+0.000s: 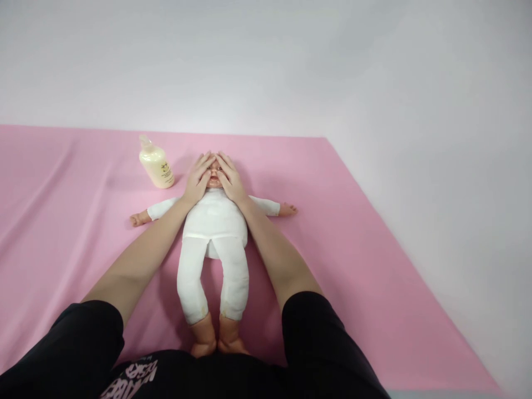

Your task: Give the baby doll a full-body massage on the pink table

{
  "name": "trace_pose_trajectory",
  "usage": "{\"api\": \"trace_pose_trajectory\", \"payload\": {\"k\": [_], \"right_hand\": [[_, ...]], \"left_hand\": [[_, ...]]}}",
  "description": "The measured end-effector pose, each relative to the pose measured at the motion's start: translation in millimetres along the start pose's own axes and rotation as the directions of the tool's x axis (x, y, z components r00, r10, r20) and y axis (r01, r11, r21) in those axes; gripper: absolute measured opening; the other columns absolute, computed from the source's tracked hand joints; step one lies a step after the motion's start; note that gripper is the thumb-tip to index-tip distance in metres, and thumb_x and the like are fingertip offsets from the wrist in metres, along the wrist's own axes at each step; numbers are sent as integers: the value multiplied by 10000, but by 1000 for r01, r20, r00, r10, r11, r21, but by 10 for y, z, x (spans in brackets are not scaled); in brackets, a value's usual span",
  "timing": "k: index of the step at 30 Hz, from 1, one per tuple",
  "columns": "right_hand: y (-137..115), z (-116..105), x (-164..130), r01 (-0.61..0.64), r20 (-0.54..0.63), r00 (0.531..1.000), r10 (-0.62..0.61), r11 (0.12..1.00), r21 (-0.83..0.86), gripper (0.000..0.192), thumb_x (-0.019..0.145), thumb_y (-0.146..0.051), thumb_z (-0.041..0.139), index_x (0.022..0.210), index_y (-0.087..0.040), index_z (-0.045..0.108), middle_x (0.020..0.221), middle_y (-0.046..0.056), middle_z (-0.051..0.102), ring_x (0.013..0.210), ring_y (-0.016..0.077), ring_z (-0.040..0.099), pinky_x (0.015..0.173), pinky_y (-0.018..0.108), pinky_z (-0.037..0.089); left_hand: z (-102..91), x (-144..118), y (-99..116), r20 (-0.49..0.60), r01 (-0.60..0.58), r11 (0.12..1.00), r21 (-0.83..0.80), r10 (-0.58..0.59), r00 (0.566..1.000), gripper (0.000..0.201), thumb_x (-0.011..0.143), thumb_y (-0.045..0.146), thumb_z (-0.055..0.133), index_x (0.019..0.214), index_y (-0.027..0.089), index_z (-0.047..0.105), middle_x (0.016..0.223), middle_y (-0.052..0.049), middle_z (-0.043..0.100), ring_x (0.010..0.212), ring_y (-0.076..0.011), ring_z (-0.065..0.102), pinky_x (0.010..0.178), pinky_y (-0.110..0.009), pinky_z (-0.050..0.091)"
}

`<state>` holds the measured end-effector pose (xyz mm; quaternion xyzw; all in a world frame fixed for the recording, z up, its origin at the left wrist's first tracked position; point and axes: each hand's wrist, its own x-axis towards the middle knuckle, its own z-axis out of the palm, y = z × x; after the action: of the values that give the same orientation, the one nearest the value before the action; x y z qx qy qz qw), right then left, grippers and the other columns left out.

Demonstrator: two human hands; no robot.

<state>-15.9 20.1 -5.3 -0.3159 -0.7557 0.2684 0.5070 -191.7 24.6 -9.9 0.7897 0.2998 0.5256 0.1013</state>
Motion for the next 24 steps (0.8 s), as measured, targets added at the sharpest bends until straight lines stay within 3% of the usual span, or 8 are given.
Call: {"api": "trace_pose_trajectory", "payload": {"k": [3,6,11,16,21,24], "right_hand": [[-21,-13,2,17,-5,1000,-17,1000,-16,672,954,-705,402,1490,-315,515,1655,-12,379,1565,229,298,1340,435,174],[22,-21,5,-45,-5,999,45,999,25,671,950,-691,421,1500,-315,490,1673,-25,342,1577,219,269,1343,427,157],[208,-5,30,-228,46,974,223,956,183,843,897,-711,510,1602,-309,282,1699,-24,279,1583,205,259,1333,438,192],[377,43,55,-330,72,944,323,910,250,919,883,-746,505,1631,-344,152,1700,-33,270,1574,216,289,1311,488,256],[261,31,33,-329,42,944,328,917,224,892,878,-709,529,1618,-317,224,1695,-20,286,1570,227,298,1314,464,263],[85,-2,13,-193,-17,980,197,971,142,721,905,-641,510,1537,-305,423,1669,-22,348,1569,221,294,1333,439,209]], "left_hand": [[19,-17,-39,-18,40,999,-14,-41,999,614,1013,649,365,1451,266,561,1554,-93,522,1515,-257,395,1302,-511,207],[51,-71,-131,-49,156,985,-77,-160,986,683,968,691,450,1489,252,507,1598,-121,455,1527,-279,367,1290,-492,237],[115,-149,-321,-54,374,906,-196,-391,919,810,911,709,554,1562,265,371,1649,-127,366,1534,-296,352,1276,-485,273],[162,-168,-472,-31,464,837,-290,-493,870,841,888,703,599,1562,262,357,1647,-129,370,1529,-307,365,1268,-491,298],[152,-159,-428,-62,461,831,-313,-502,863,860,836,726,649,1526,270,412,1628,-139,398,1516,-323,381,1264,-508,291],[116,-154,-332,-62,411,882,-231,-435,898,908,808,760,651,1515,237,424,1614,-165,408,1515,-328,377,1275,-508,260]]}}
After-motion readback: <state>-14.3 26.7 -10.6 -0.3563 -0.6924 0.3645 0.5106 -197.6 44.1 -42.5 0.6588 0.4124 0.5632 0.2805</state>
